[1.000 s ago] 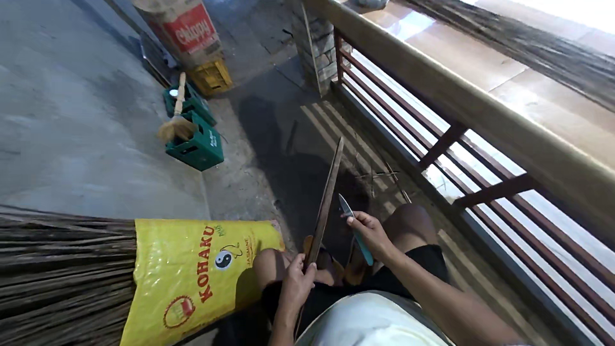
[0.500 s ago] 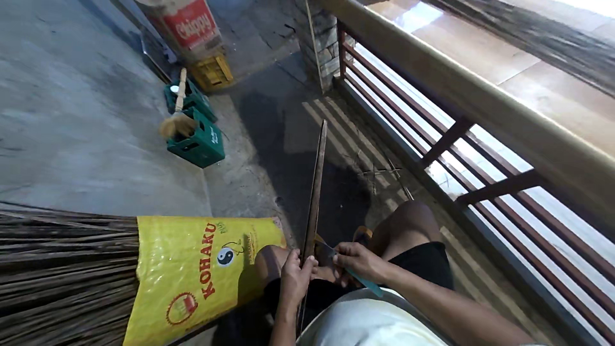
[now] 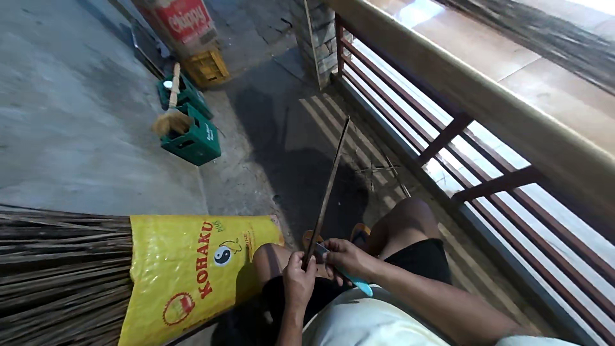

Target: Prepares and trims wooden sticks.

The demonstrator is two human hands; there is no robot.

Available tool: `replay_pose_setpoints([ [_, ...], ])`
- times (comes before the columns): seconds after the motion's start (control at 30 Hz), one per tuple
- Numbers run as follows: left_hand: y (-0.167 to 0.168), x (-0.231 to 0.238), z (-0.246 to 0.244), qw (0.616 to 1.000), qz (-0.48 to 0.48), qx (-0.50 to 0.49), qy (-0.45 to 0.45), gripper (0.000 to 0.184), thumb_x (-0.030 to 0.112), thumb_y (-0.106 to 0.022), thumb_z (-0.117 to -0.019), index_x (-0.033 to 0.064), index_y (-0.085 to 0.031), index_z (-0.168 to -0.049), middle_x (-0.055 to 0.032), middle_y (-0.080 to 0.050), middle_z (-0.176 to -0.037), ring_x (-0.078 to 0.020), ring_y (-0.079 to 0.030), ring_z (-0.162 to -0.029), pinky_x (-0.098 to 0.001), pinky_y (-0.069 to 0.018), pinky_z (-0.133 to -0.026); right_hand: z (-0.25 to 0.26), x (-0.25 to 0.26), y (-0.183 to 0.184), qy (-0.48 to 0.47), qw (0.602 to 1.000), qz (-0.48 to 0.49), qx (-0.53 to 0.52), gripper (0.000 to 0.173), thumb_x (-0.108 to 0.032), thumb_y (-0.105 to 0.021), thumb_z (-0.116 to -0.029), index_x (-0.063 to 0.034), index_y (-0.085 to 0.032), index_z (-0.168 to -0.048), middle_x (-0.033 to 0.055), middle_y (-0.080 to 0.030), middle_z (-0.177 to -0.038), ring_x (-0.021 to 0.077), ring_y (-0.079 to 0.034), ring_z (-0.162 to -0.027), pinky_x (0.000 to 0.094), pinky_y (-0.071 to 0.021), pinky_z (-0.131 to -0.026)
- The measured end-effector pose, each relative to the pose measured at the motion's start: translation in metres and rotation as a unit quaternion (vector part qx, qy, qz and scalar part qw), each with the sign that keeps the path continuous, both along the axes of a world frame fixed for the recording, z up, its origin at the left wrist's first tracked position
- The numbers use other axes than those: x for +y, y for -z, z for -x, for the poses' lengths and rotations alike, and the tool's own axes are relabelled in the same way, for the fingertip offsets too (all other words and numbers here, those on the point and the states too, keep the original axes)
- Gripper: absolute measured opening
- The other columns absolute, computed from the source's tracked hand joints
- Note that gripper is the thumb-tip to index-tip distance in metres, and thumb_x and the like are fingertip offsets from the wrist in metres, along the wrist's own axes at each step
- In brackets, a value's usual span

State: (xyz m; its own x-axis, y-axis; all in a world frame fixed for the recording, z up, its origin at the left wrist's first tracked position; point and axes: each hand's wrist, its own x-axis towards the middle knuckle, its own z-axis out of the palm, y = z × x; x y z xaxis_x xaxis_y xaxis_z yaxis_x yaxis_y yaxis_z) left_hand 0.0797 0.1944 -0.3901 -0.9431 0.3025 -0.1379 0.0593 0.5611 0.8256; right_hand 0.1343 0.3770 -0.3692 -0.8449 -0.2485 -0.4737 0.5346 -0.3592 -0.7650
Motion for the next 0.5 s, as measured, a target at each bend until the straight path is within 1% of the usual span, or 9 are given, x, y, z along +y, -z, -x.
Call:
replay_pose_setpoints([
  [0.03, 0.000, 0.001, -0.001, 1.000, -0.004, 0.014, -0.003, 0.020, 0.008, -0.068, -0.0893, -0.0054, -0.066, -0.104, -0.0086, -0.069, -0.077, -0.0119, -0.067, -0.064, -0.0301, -0.0584, -0.063, 0.004, -0.001, -0.001, 0.002, 1.000, 0.012, -0.007, 0.029, -0.018, -0.047, -0.1085, -0.0046, -0.049, -0.134, 0.0047, -0.062, -0.076, 0.0118, -0.057, -0.051, 0.0259, -0.0489, -0.045],
  [0.1, 0.000, -0.001, -0.002, 0.999, -0.021, 0.035, -0.010, 0.017, 0.008, -0.067, -0.0883, -0.0052, -0.066, -0.099, -0.0063, -0.068, -0.074, -0.0085, -0.064, -0.060, -0.0260, -0.0565, -0.059, 0.010, 0.000, 0.000, 0.003, 0.999, 0.040, -0.008, 0.029, -0.017, -0.048, -0.1077, -0.0042, -0.050, -0.134, 0.0036, -0.060, -0.073, 0.0104, -0.054, -0.048, 0.0247, -0.0474, -0.043],
  [0.17, -0.002, -0.003, -0.002, 0.998, -0.036, 0.044, -0.015, 0.016, 0.007, -0.066, -0.0880, -0.0050, -0.065, -0.098, -0.0051, -0.068, -0.074, -0.0065, -0.064, -0.059, -0.0238, -0.0557, -0.057, 0.014, 0.001, 0.000, 0.004, 0.998, 0.055, 0.008, 0.025, -0.015, -0.048, -0.1072, -0.0029, -0.053, -0.128, 0.0020, -0.059, -0.070, 0.0085, -0.052, -0.046, 0.0229, -0.0455, -0.042],
  [0.23, -0.004, -0.007, -0.004, 0.998, -0.041, 0.043, -0.012, 0.015, 0.007, -0.066, -0.0876, -0.0050, -0.065, -0.097, -0.0048, -0.069, -0.075, -0.0054, -0.064, -0.059, -0.0229, -0.0557, -0.057, 0.018, 0.005, -0.003, 0.022, 0.998, 0.045, 0.029, 0.021, -0.014, -0.047, -0.1072, -0.0022, -0.054, -0.123, 0.0010, -0.058, -0.068, 0.0073, -0.051, -0.046, 0.0218, -0.0443, -0.041],
  [0.3, -0.004, -0.013, -0.008, 0.998, -0.044, 0.034, -0.007, 0.018, 0.008, -0.068, -0.0879, -0.0058, -0.065, -0.098, -0.0048, -0.070, -0.074, -0.0056, -0.064, -0.059, -0.0227, -0.0563, -0.058, 0.023, 0.017, -0.007, 0.064, 0.997, 0.033, 0.042, 0.023, -0.013, -0.047, -0.1071, -0.0009, -0.055, -0.124, 0.0003, -0.059, -0.068, 0.0068, -0.051, -0.046, 0.0214, -0.0446, -0.041],
  [0.4, -0.003, -0.022, -0.013, 0.999, -0.048, -0.003, -0.001, 0.020, 0.008, -0.071, -0.0872, -0.0062, -0.066, -0.101, -0.0045, -0.070, -0.074, -0.0059, -0.065, -0.058, -0.0222, -0.0561, -0.057, 0.030, 0.033, -0.009, 0.087, 0.995, 0.023, 0.033, 0.020, -0.012, -0.047, -0.1069, -0.0016, -0.053, -0.123, 0.0003, -0.058, -0.069, 0.0066, -0.051, -0.045, 0.0209, -0.0449, -0.040],
  [0.5, -0.009, -0.025, -0.009, 0.994, -0.055, -0.091, 0.020, 0.022, 0.005, -0.066, -0.0905, -0.0047, -0.061, -0.110, -0.0046, -0.072, -0.079, -0.0075, -0.065, -0.061, -0.0221, -0.0548, -0.057, 0.027, 0.026, -0.001, 0.098, 0.994, 0.009, 0.050, 0.019, -0.011, -0.048, -0.1062, -0.0012, -0.052, -0.122, 0.0013, -0.060, -0.072, 0.0072, -0.053, -0.049, 0.0213, -0.0458, -0.045],
])
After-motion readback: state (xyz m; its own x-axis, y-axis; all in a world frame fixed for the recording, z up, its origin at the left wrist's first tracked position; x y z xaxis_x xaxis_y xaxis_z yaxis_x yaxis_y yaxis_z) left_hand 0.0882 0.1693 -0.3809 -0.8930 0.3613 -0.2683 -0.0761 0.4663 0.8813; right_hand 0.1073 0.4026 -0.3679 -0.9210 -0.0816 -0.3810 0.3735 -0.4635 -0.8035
